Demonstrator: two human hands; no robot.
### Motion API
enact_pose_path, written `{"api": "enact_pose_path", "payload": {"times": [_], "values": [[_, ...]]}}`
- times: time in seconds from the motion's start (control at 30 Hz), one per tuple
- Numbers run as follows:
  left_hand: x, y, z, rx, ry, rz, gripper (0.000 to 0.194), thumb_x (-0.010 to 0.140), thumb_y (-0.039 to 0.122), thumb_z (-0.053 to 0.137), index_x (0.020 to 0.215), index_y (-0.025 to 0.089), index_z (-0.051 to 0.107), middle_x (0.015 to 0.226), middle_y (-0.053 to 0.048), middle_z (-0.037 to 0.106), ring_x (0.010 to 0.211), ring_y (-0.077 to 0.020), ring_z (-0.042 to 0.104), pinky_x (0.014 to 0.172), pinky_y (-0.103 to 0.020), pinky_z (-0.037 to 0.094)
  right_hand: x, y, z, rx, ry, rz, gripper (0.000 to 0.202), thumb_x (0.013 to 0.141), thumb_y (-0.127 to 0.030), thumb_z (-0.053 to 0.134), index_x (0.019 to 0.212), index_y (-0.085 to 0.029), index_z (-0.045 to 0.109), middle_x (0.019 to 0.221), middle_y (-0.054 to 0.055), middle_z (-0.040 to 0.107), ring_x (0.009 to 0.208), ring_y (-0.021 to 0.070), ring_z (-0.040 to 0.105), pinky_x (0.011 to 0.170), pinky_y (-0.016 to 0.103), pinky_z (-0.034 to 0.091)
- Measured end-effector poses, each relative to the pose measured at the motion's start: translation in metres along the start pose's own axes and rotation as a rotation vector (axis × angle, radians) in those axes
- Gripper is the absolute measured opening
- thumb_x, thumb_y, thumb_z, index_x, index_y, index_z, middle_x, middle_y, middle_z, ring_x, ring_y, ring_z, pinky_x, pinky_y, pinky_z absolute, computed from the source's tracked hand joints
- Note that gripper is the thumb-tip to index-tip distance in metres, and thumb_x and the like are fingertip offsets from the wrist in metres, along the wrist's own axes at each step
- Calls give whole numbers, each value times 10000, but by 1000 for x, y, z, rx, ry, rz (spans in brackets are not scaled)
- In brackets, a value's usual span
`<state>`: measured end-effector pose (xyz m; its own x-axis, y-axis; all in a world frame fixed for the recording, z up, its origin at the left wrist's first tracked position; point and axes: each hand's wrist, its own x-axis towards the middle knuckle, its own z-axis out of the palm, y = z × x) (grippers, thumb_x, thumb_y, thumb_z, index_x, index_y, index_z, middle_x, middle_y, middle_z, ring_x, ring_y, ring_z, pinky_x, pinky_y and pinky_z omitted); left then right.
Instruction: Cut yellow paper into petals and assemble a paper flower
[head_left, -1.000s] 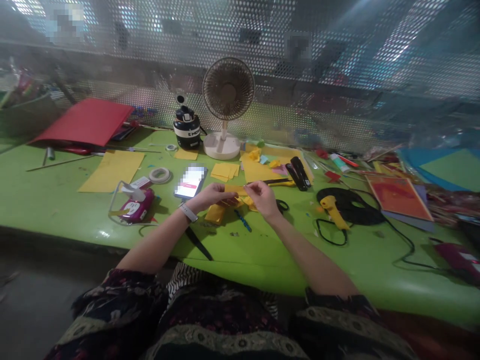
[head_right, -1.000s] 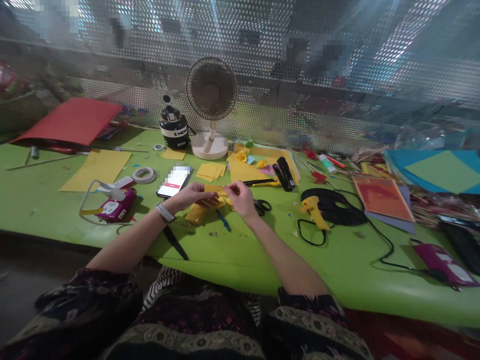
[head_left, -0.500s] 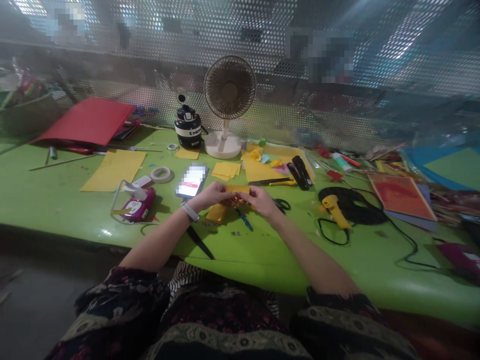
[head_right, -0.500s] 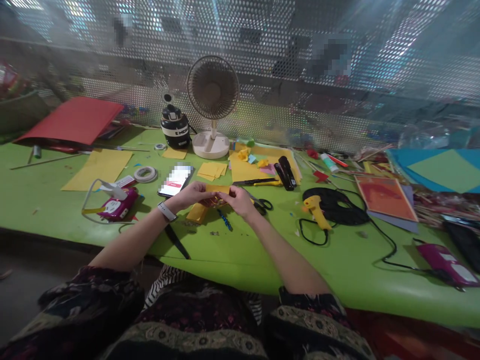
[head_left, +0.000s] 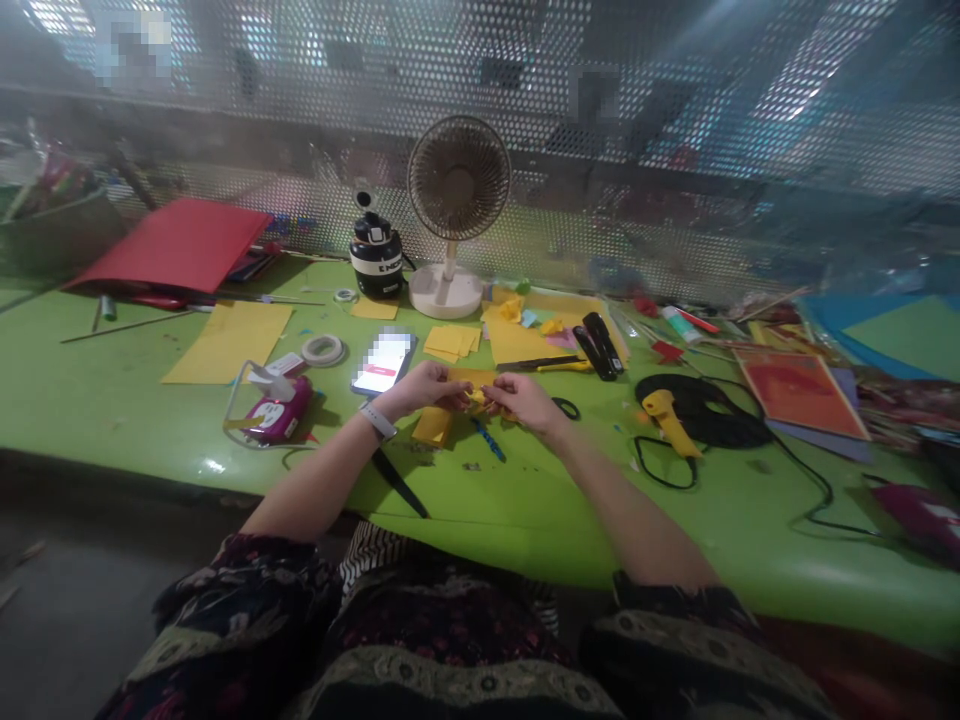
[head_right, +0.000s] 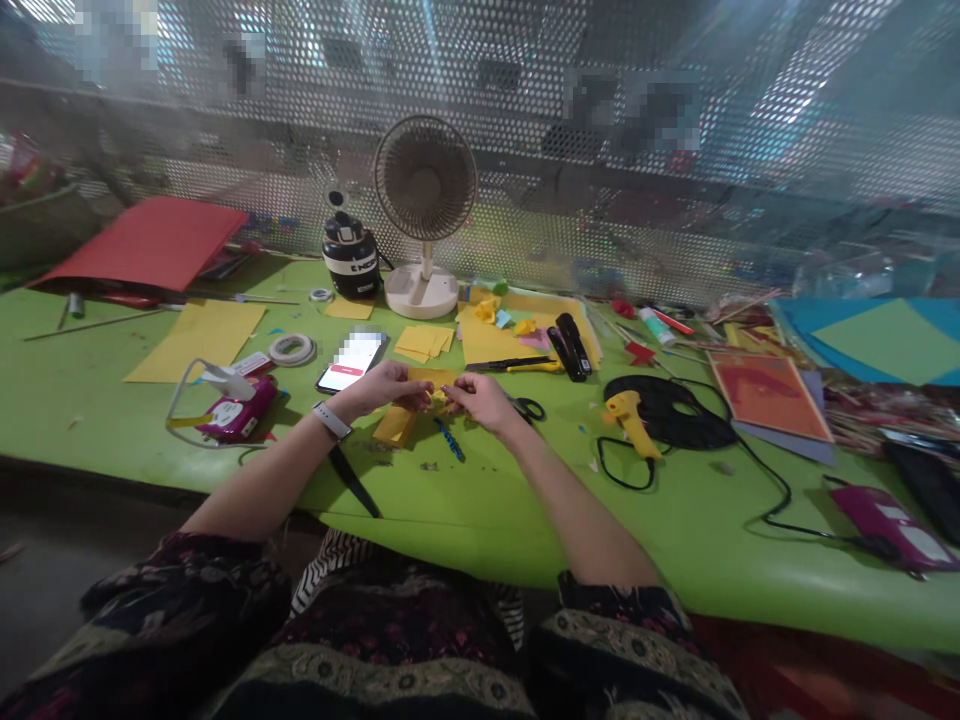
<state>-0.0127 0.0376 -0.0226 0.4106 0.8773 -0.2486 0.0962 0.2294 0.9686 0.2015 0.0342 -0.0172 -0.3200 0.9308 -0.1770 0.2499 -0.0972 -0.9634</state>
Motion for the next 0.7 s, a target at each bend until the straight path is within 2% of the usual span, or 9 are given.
{"api": "enact_pose_path", "payload": {"times": [0.2,0.37,0.57,0.7], "values": [[-2,2,-3,3,-46,-12,422,603,413,892,840,95,748,864,-151,772,760,-204,747,664,-277,609,4,5,1,48,-10,-4,374,663,-440,847,689,-154,607,648,-5,678,502,84,587,453,177,409],[2,-4,-2,18,-60,-33,394,626,398,880,866,106,768,844,-136,775,725,-186,745,629,-243,596,-1,3,5,22,-43,-21,350,674,-437,836,709,-152,634,649,-5,680,511,88,591,480,190,441],[2,-3,-10,-41,-54,-26,326,608,330,899,747,94,721,788,-139,767,698,-188,742,650,-258,606,4,5,1,19,-9,-41,365,663,-458,844,687,-161,632,644,3,683,506,89,589,466,196,463],[1,0,-19,-40,-33,17,313,652,353,875,717,105,696,819,-144,770,703,-176,743,660,-253,606,8,6,-4,51,27,-42,383,655,-470,848,684,-160,624,620,5,673,497,84,577,476,202,478]]}}
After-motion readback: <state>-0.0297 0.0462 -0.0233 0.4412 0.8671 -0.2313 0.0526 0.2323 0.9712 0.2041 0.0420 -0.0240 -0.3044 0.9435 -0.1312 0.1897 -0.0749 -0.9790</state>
